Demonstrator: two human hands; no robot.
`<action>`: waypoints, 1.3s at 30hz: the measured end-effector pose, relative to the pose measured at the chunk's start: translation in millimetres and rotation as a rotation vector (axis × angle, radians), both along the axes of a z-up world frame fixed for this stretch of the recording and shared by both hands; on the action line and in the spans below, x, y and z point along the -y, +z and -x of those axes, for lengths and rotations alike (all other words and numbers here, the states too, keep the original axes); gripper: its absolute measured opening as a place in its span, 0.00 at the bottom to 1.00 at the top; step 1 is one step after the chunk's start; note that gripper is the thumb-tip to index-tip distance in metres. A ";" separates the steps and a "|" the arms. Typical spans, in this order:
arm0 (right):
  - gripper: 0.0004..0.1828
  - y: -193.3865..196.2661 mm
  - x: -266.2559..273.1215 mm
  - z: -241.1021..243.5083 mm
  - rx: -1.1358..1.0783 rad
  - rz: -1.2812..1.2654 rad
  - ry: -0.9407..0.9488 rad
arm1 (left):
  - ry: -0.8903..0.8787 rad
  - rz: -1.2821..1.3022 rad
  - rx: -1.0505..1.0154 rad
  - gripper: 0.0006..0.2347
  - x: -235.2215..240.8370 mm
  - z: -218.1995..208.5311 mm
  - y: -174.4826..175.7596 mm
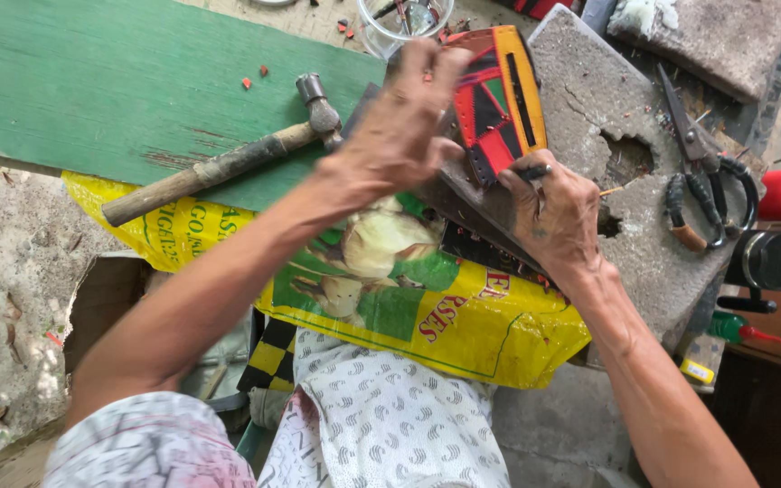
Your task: The person uses a hammer and a metal punch to create holes along the edges of a colorful leather pouch. They repeatedly position the punch and strike it to form a series of holes, then set the finished pouch aside and begin working on a second pouch.
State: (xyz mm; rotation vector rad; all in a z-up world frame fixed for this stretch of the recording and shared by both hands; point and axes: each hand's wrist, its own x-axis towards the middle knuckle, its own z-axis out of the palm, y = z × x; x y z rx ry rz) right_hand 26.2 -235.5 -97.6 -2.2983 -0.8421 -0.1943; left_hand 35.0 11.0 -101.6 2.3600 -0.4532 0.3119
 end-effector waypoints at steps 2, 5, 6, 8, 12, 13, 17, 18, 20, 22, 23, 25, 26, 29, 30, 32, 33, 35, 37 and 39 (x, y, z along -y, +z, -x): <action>0.10 -0.9 2.0 0.8 -0.041 0.002 -0.012 | 0.037 -0.121 0.016 0.31 -38.4 19.0 8.4; 0.11 -0.7 0.8 -1.1 -0.029 -0.004 -0.004 | 0.135 -0.398 -0.017 0.23 -91.8 58.0 8.4; 0.11 -0.6 0.7 -1.4 -0.014 -0.004 0.001 | 0.160 -0.441 -0.079 0.22 -102.7 69.2 4.2; 0.10 -0.5 0.8 -1.5 -0.005 0.006 0.004 | 0.211 -0.526 -0.208 0.21 -117.9 87.6 -5.5; 0.09 0.9 -0.4 0.4 -0.016 -0.003 0.026 | 0.256 -0.505 -0.140 0.16 -127.5 95.7 -13.4; 0.08 1.7 -0.3 2.9 -0.019 -0.007 0.035 | 0.239 -0.468 -0.160 0.15 -126.8 96.3 -10.1; 0.06 4.1 -2.4 -4.7 0.051 -0.014 0.063 | 0.168 -0.170 -0.242 0.10 -110.7 83.8 20.8; 0.06 2.8 -2.5 -1.4 0.063 -0.008 0.079 | 0.158 -0.103 -0.358 0.11 -101.0 86.6 28.9; 0.06 2.8 -2.6 0.2 0.045 -0.011 0.119 | 0.134 0.034 -0.573 0.14 -75.6 82.0 45.6; 0.06 5.8 -3.3 -4.1 0.040 -0.008 0.140 | -0.117 0.109 -0.246 0.09 -53.1 75.2 63.9; 0.06 6.7 -3.8 -6.3 0.035 -0.003 0.143 | -0.151 0.149 -0.142 0.09 -42.8 71.5 70.9; 0.06 5.5 -1.9 -3.7 0.024 0.004 0.141 | -0.227 0.233 0.044 0.10 -21.1 67.8 78.1; 0.06 4.1 -0.9 -1.4 0.025 0.004 0.139 | -0.246 0.256 -0.011 0.10 -13.1 66.8 79.9; 0.04 3.5 -0.6 -3.4 0.027 0.052 0.126 | -0.299 0.190 -0.183 0.10 -2.5 55.1 86.4; 0.05 3.6 -1.0 -4.6 0.025 0.076 0.121 | -0.309 0.084 -0.260 0.09 -2.0 51.0 88.4; 0.04 2.3 -1.4 -4.9 0.061 0.073 0.120 | -0.298 -0.010 -0.243 0.10 -2.7 46.5 90.7; 0.04 1.3 -0.5 -2.8 0.073 0.072 0.120 | -0.279 0.002 -0.151 0.12 -3.5 46.3 91.3; 0.05 2.0 1.5 -5.2 0.068 0.046 0.151 | -0.271 0.070 -0.005 0.12 -3.2 41.5 93.4; 0.06 2.0 0.6 -5.8 0.056 0.036 0.167 | -0.271 0.188 0.076 0.10 -3.5 43.5 93.0; 0.06 2.6 -0.1 -7.1 0.043 0.045 0.158 | -0.296 0.284 0.122 0.12 -0.9 46.9 90.7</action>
